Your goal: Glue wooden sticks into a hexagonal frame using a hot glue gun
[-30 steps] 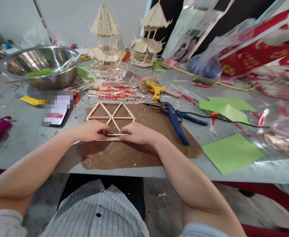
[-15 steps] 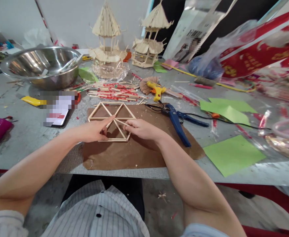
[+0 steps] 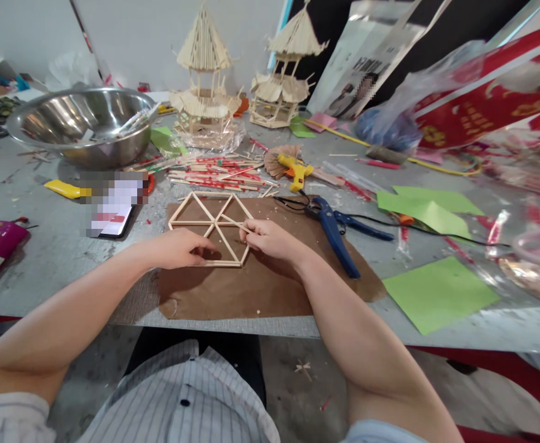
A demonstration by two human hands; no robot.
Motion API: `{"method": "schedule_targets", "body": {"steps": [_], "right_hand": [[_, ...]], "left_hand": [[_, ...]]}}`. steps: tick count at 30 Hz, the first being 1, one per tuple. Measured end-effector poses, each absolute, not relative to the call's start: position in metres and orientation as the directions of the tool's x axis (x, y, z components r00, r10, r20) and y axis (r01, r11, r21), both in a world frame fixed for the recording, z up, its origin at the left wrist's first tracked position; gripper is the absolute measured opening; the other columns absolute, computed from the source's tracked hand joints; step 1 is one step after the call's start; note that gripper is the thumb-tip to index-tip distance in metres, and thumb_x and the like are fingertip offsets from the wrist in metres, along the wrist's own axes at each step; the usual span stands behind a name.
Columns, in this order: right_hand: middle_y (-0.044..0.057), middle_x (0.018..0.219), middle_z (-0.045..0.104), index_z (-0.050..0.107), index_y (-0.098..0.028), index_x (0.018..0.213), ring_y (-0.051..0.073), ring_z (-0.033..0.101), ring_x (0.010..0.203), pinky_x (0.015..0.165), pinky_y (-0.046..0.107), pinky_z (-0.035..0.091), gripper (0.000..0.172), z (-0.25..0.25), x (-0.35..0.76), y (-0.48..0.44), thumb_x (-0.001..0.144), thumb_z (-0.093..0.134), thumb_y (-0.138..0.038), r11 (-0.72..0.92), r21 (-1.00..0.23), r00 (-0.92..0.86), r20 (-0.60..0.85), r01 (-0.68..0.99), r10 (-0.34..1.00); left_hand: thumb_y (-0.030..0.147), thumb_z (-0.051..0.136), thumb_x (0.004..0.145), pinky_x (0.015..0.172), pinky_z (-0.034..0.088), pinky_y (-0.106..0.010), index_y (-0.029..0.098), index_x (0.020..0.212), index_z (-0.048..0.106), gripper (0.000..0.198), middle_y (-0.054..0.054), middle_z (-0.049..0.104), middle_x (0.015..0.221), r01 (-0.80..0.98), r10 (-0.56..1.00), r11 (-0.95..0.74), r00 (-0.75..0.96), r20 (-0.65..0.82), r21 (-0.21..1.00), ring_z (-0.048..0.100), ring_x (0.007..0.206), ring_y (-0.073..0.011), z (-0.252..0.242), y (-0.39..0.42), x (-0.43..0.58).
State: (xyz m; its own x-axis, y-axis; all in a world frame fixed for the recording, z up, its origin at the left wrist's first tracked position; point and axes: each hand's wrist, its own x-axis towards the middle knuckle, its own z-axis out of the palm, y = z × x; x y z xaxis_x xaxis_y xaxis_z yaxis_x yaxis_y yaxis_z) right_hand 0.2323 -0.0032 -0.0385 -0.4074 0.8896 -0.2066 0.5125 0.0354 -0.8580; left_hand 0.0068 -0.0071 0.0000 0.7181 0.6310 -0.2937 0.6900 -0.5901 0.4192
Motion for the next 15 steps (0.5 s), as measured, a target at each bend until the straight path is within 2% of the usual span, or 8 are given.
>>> {"method": "schedule_targets", "body": {"steps": [3, 9, 15], "right_hand": [[-0.006, 0.053, 0.034, 0.047, -0.019, 0.067, 0.009, 0.031, 0.050, 0.052, 0.024, 0.023, 0.008, -0.0423, 0.2352, -0.0016, 0.067, 0.041, -0.025, 0.093, -0.846, -0.412, -0.158, 0.526, 0.897], [-0.005, 0.055, 0.036, 0.047, -0.018, 0.064, 0.010, 0.033, 0.053, 0.054, 0.025, 0.025, 0.015, -0.0439, 0.2370, 0.0019, 0.071, 0.039, -0.029, 0.143, -0.816, -0.418, -0.130, 0.561, 0.899], [-0.002, 0.061, 0.048, 0.052, -0.017, 0.066, 0.011, 0.043, 0.059, 0.060, 0.025, 0.032, 0.023, -0.0352, 0.2306, 0.0001, 0.072, 0.042, -0.036, 0.270, -0.682, -0.481, -0.136, 0.680, 0.866]], "left_hand": [[0.027, 0.054, 0.078, 0.067, 0.040, -0.025, 0.023, 0.106, 0.067, 0.031, -0.003, 0.071, 0.095, 0.689, 0.631, -0.591, 0.719, -0.292, 0.419, 0.062, 0.081, -0.0153, 0.0000, -0.0077, 0.0070], [0.029, 0.054, 0.078, 0.067, 0.040, -0.024, 0.022, 0.104, 0.068, 0.031, -0.003, 0.071, 0.099, 0.690, 0.630, -0.605, 0.720, -0.290, 0.398, 0.062, 0.082, -0.0151, -0.0015, -0.0070, 0.0074], [0.027, 0.054, 0.077, 0.070, 0.041, -0.024, 0.021, 0.096, 0.071, 0.026, -0.004, 0.071, 0.098, 0.684, 0.622, -0.618, 0.727, -0.291, 0.388, 0.062, 0.083, -0.0155, -0.0022, -0.0051, 0.0072]]}}
